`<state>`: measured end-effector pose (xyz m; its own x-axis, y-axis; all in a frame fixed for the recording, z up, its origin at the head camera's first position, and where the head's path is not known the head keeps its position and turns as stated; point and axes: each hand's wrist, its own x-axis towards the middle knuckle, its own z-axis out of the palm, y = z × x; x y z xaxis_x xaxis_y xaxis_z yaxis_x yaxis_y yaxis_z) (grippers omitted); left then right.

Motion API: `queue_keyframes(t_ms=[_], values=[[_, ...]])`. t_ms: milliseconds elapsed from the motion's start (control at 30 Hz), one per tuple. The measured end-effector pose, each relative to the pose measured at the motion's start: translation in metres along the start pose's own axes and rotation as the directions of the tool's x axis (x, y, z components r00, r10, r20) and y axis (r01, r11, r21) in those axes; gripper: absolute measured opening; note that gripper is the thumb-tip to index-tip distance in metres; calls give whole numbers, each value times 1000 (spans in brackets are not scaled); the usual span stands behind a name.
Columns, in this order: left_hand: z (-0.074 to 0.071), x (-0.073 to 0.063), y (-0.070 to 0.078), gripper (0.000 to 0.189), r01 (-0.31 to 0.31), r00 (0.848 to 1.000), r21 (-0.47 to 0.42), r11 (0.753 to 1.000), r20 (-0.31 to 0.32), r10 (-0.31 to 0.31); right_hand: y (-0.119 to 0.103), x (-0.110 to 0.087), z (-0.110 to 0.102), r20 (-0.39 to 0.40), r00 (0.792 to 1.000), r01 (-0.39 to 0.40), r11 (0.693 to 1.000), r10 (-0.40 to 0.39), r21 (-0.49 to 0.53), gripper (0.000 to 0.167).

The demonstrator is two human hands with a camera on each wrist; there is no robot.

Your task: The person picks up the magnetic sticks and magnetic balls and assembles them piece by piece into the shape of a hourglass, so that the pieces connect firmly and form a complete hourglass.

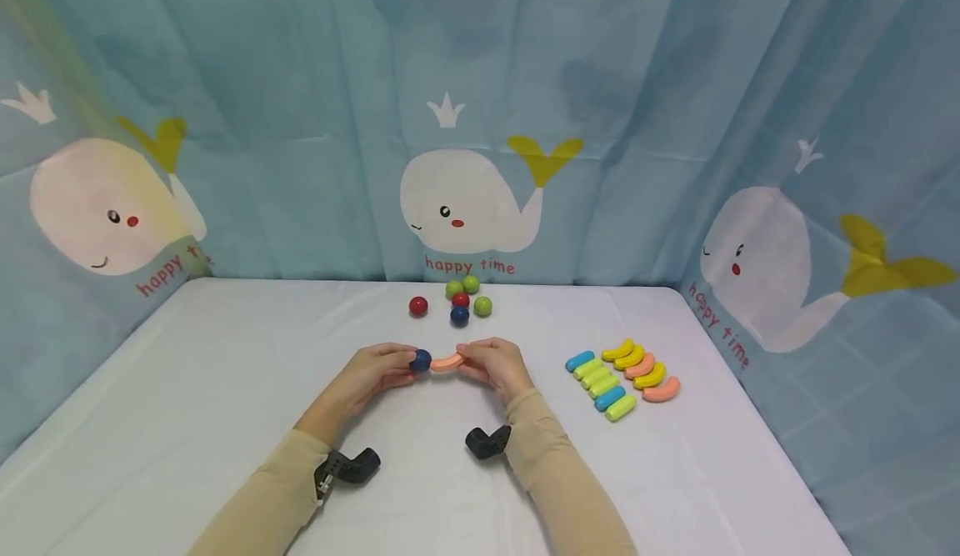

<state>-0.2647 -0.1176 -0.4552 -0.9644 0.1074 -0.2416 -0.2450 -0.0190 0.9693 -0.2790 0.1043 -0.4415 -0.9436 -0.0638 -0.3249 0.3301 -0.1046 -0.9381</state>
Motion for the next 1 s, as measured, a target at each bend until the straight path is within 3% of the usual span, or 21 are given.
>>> queue_keyframes(t_ms=[467,767,1000], values=[[0,4,-5,37,-10,1000,22,1000,25,9,3,0,-1,18,1000,21,999,-21,31,23],[-1,6,-5,38,-21,1000,-30,999,5,21,3,0,-7,65,997,31,999,-33,22,30],[-3,7,-6,39,4,1000,-38,999,-7,-5,3,-2,-7,95,995,12,1000,-11,-3,30]])
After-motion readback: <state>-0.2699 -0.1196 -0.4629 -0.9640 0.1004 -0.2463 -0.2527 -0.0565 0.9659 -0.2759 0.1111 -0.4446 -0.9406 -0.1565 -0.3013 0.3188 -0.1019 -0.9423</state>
